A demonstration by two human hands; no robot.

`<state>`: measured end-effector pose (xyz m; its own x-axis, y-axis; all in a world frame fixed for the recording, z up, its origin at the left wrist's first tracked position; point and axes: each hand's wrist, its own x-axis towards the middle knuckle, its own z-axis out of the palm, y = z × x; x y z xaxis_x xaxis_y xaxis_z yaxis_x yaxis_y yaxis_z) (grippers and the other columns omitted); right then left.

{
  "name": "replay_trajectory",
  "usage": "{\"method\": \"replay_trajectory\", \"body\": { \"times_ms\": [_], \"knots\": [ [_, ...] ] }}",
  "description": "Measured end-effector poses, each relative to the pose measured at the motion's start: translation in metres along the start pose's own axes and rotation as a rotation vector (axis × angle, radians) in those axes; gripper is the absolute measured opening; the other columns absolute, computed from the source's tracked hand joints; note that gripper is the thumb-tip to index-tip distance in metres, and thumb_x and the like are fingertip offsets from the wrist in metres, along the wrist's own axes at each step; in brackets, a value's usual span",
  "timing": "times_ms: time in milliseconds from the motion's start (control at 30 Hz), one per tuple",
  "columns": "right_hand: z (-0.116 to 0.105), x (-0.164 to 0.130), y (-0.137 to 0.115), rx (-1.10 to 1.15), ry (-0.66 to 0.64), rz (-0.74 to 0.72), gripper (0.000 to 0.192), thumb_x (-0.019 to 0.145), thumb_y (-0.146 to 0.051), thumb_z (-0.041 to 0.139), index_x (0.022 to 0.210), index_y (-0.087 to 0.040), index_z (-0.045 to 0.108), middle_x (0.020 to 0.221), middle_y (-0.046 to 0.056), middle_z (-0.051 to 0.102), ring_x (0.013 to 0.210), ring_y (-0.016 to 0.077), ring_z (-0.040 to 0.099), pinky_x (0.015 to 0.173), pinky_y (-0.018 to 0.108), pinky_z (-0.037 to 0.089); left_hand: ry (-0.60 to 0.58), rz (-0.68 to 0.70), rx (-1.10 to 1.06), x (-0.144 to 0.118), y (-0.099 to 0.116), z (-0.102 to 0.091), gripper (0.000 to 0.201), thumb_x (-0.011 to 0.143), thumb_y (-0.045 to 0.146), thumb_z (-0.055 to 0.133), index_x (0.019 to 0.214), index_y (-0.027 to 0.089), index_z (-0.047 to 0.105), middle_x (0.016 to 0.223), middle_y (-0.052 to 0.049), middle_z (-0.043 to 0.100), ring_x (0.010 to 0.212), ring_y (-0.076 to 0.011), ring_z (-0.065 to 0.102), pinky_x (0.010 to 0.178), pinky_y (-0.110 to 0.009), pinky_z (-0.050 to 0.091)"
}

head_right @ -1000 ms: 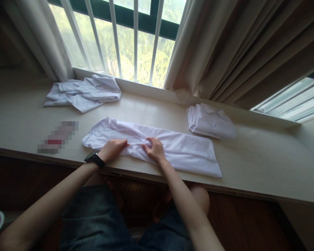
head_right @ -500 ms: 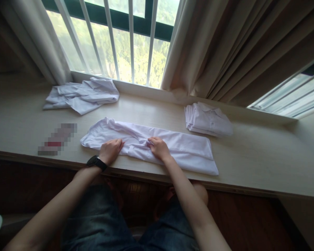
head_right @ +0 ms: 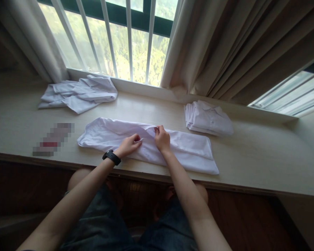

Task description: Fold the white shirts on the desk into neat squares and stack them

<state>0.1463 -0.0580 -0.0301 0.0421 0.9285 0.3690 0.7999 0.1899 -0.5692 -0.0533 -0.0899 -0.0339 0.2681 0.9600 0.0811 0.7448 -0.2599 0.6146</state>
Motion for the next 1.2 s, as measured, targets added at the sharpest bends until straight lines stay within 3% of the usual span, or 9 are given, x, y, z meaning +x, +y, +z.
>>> {"method": "replay_trajectory", "body": {
  "times_ms": [233,367,500,567,667,800,967,1067,1200],
  "knots": [
    [-0.007,0.001,-0.003,-0.059,-0.039,-0.152,0.033,0.101,-0.037,0.041,0.111,-0.018,0.065,0.102,0.01,0.072,0.095,0.0237,0.065,0.089,0.033,0.047,0.147,0.088,0.106,0.019,-0.009,-0.007,0.024,0.088,0.006,0.043,0.096,0.02,0.059,0.098,-0.006,0.069,0.09,-0.0198,0.066,0.079,-0.03,0.048],
    [-0.004,-0.022,-0.002,-0.214,-0.228,-0.375,0.043,0.091,-0.036,0.06,0.13,-0.019,0.062,0.138,0.013,0.059,0.13,0.03,0.05,0.111,0.044,0.038,0.105,0.118,0.397,0.02,-0.025,-0.003,0.023,0.094,0.014,0.043,0.101,0.019,0.064,0.105,-0.011,0.067,0.096,-0.0239,0.063,0.085,-0.035,0.048],
    [0.004,-0.049,0.005,-0.306,-0.234,-0.36,0.053,0.095,-0.035,0.053,0.147,-0.023,0.049,0.155,0.01,0.043,0.144,0.0315,0.035,0.119,0.052,0.026,0.315,0.036,0.425,0.018,-0.037,-0.005,0.036,0.092,0.026,0.052,0.126,0.016,0.058,0.132,-0.017,0.058,0.117,-0.0317,0.055,0.096,-0.044,0.045],
    [0.008,-0.057,0.007,-0.293,-0.287,-0.373,0.049,0.099,-0.035,0.046,0.147,-0.025,0.048,0.153,0.007,0.046,0.143,0.0287,0.036,0.119,0.05,0.026,0.369,0.085,0.424,0.019,-0.039,-0.008,0.052,0.089,0.025,0.056,0.141,0.021,0.05,0.151,-0.014,0.044,0.132,-0.0335,0.046,0.104,-0.049,0.04],
    [0.008,-0.062,0.01,-0.278,-0.274,-0.36,0.049,0.102,-0.037,0.039,0.15,-0.025,0.045,0.153,0.005,0.046,0.146,0.0267,0.034,0.121,0.05,0.024,0.263,0.29,0.447,0.023,-0.044,-0.011,0.051,0.092,0.021,0.05,0.141,0.035,0.053,0.159,-0.003,0.037,0.144,-0.0306,0.035,0.113,-0.055,0.03],
    [-0.014,-0.067,0.035,-0.358,-0.13,-0.203,0.047,0.104,-0.039,0.033,0.144,-0.023,0.052,0.151,0.007,0.049,0.147,0.03,0.03,0.119,0.058,0.019,0.139,0.385,0.422,0.028,-0.063,-0.011,0.037,0.097,0.023,0.043,0.122,0.027,0.069,0.141,-0.006,0.059,0.139,-0.0268,0.044,0.112,-0.051,0.037],
    [-0.078,-0.069,0.116,-0.535,0.19,0.335,0.049,0.098,-0.042,0.04,0.13,-0.013,0.063,0.138,0.018,0.058,0.135,0.036,0.044,0.11,0.056,0.033,0.183,0.375,0.396,0.025,-0.07,-0.011,0.035,0.092,0.021,0.046,0.116,0.019,0.072,0.138,-0.01,0.061,0.136,-0.0262,0.047,0.112,-0.047,0.041],
    [-0.111,-0.06,0.159,-0.508,0.176,0.609,0.055,0.093,-0.049,0.047,0.127,-0.01,0.064,0.119,0.021,0.067,0.111,0.0333,0.062,0.094,0.046,0.048,0.241,0.369,0.401,0.022,-0.054,-0.009,0.043,0.086,0.023,0.056,0.127,0.021,0.067,0.144,-0.011,0.056,0.139,-0.0312,0.043,0.112,-0.054,0.039],
    [-0.128,-0.038,0.189,-0.475,0.024,0.718,0.048,0.079,-0.05,0.066,0.112,-0.015,0.072,0.105,0.018,0.071,0.098,0.0315,0.066,0.084,0.039,0.05,0.239,0.4,0.378,0.027,-0.039,-0.003,0.038,0.089,0.021,0.054,0.123,0.026,0.069,0.136,-0.005,0.063,0.131,-0.029,0.052,0.107,-0.051,0.045]
  ]
}}
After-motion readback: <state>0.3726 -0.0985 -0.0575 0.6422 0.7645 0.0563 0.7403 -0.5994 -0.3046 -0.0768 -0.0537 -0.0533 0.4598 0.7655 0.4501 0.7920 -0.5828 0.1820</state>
